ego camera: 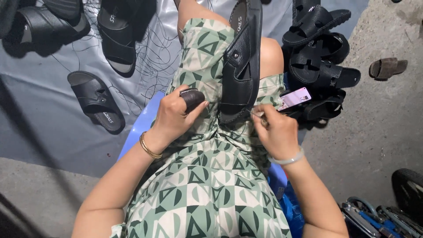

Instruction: Manually stitching the upper part of black sandals to the soles using a needle and thread.

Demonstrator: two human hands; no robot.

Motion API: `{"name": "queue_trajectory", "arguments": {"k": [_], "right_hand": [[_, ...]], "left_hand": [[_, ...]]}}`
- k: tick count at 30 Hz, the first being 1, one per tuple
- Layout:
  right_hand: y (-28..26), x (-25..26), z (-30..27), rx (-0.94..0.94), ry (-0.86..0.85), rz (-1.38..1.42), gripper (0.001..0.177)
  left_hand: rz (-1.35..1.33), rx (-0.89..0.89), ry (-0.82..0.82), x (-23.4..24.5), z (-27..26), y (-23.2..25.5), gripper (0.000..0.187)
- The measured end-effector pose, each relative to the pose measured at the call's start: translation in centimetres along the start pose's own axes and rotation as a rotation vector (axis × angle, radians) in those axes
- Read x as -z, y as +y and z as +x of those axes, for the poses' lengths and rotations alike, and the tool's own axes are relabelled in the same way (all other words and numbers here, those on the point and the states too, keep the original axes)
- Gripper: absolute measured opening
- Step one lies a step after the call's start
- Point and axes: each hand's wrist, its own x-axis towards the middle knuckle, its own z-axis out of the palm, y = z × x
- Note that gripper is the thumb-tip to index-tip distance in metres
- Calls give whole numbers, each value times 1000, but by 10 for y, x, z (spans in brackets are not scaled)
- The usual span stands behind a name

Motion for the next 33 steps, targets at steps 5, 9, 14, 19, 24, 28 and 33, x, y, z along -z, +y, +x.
{"name": "queue_trajectory", "arguments": {"k": [5,9,14,19,24,28,33], "right_hand": [[57,20,-37,-399,-304,1127,15],[167,46,-57,-456,-230,1308,31],[234,61,-54,-526,-129,1544,54],[71,13,-7,-302,-131,1324,43],[24,11,27,59,-48,732,17],[13,8,32,-388,0,1995,24],[16,10,21,-601,-37,1834,32]], "left_hand": [[104,-30,71,38,1,-18,13],[251,-49,56,76,-2,-46,15],[-879,439,59,71,16,-29,27],[-1797,711,143,48,34,-36,24],[-1588,917,319,54,52,-50,20],[-1419,851,315,51,66,-45,25],[-1308,806,391,49,65,-52,29]]}}
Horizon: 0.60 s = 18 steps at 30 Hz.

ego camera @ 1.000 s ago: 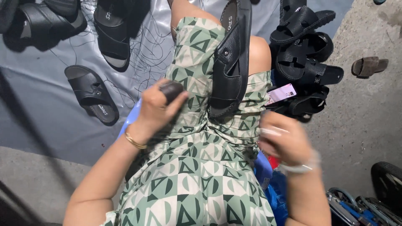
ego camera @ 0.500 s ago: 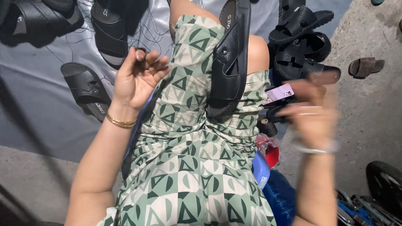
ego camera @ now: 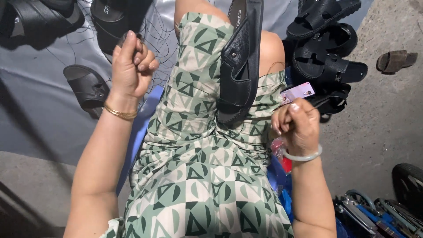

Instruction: Manually stitching the upper part of black sandals to the soles using a needle and thread.

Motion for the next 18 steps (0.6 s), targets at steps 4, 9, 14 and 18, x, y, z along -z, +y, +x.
{"name": "queue_trajectory", "arguments": {"k": [4,9,14,18], "right_hand": [[-26,19,-2,202,120,-661,8],[-49,7,-11,346,-26,-1523,36],[-35,-9,-1,499,-217,-1640,41],[2,-6,4,350,-106,-1415,25]], "left_hand": [[944,-351,-53,19,-12,15,17],[1573,-1050,-73,-8,-78,-48,52],[1427,-844,-721,-46,-114,-98,42],[1405,-1026,-625,-48,-111,-110,38]]}}
